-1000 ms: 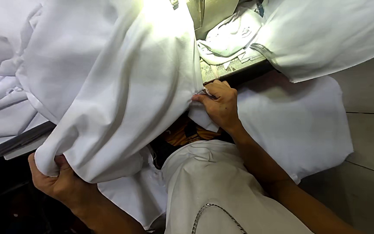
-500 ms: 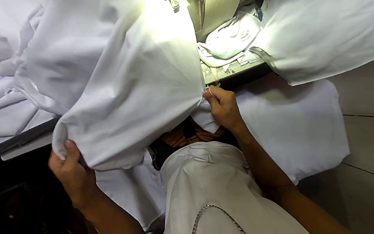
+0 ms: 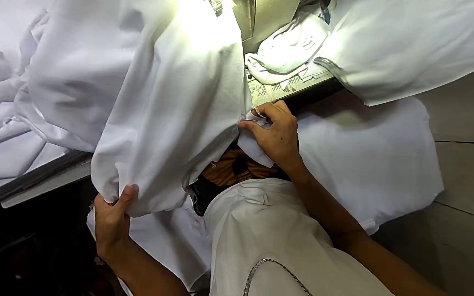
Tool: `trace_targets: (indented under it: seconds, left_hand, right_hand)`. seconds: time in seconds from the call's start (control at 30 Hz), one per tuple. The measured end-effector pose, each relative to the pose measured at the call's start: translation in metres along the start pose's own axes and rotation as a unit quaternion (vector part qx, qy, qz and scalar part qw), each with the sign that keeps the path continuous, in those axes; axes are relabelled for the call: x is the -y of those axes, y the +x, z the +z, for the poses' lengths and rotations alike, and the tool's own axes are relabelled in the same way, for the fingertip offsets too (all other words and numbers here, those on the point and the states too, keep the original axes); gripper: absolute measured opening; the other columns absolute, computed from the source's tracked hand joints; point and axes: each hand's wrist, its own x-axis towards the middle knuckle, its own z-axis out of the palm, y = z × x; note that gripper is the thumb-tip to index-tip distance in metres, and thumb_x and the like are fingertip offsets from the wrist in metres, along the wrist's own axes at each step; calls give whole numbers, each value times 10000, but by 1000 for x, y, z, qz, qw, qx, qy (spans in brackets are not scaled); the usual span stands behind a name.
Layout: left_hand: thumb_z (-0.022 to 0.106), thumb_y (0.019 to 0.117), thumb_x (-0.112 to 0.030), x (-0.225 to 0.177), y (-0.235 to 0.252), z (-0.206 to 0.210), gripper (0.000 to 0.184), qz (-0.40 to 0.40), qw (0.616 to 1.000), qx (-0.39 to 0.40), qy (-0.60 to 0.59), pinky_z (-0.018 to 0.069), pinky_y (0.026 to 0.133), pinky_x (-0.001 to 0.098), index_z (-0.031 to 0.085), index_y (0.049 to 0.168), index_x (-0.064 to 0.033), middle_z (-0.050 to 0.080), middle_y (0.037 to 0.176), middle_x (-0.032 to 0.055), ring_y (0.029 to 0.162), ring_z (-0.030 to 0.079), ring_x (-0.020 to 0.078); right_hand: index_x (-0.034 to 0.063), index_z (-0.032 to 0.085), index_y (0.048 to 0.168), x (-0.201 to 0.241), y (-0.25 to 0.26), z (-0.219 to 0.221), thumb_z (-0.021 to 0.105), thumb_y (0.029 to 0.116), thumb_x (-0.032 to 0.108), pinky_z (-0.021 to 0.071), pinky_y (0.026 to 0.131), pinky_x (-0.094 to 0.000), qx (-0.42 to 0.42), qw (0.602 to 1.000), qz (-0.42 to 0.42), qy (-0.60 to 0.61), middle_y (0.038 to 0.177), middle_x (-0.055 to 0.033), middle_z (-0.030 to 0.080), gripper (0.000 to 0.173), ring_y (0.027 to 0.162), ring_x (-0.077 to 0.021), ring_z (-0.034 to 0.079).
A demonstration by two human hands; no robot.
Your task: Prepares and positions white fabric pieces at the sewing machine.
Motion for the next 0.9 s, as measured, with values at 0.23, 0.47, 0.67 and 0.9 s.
trace_targets:
  seconds: [0.23, 0.47, 0.67, 0.9]
  left_hand:
    - [907, 700, -447, -4, -1, 7, 768, -8, 999, -27, 47, 611, 839, 243, 518, 1217, -34, 705, 985, -92, 916, 708, 22]
    - [848, 834, -336, -9, 4, 6, 430, 127, 989, -56, -55, 598, 884, 283, 619, 1154, -166, 738, 997, -101, 930, 715, 60]
    - [732, 921, -175, -28, 4, 16, 372, 92, 991, -92, -43, 596, 885, 265, 556, 1243, -114, 726, 1020, -90, 929, 711, 50]
    - [738, 908, -150, 18, 16, 34, 475, 29, 993, -116, 24, 592, 877, 230, 481, 1268, 23, 687, 1025, -46, 935, 689, 7]
  right_hand:
    - [60, 741, 913, -3, 0, 14, 771, 921, 318, 405, 736, -422, -46, 993, -75, -75, 818, -63, 664, 260, 780, -239, 561]
    - [77, 752, 842, -2, 4, -10, 761, 923, 222, 393, 810, -411, 2, 995, -71, 69, 790, -15, 666, 166, 831, -184, 565]
    - [80, 726, 819, -4, -1, -23, 731, 941, 221, 414, 744, -309, 62, 985, -22, 158, 761, 16, 607, 187, 784, -102, 537]
    - [83, 717, 840, -28, -3, -10, 814, 882, 204, 470, 550, -182, 88, 957, 86, 261, 779, 17, 663, 160, 634, -30, 571]
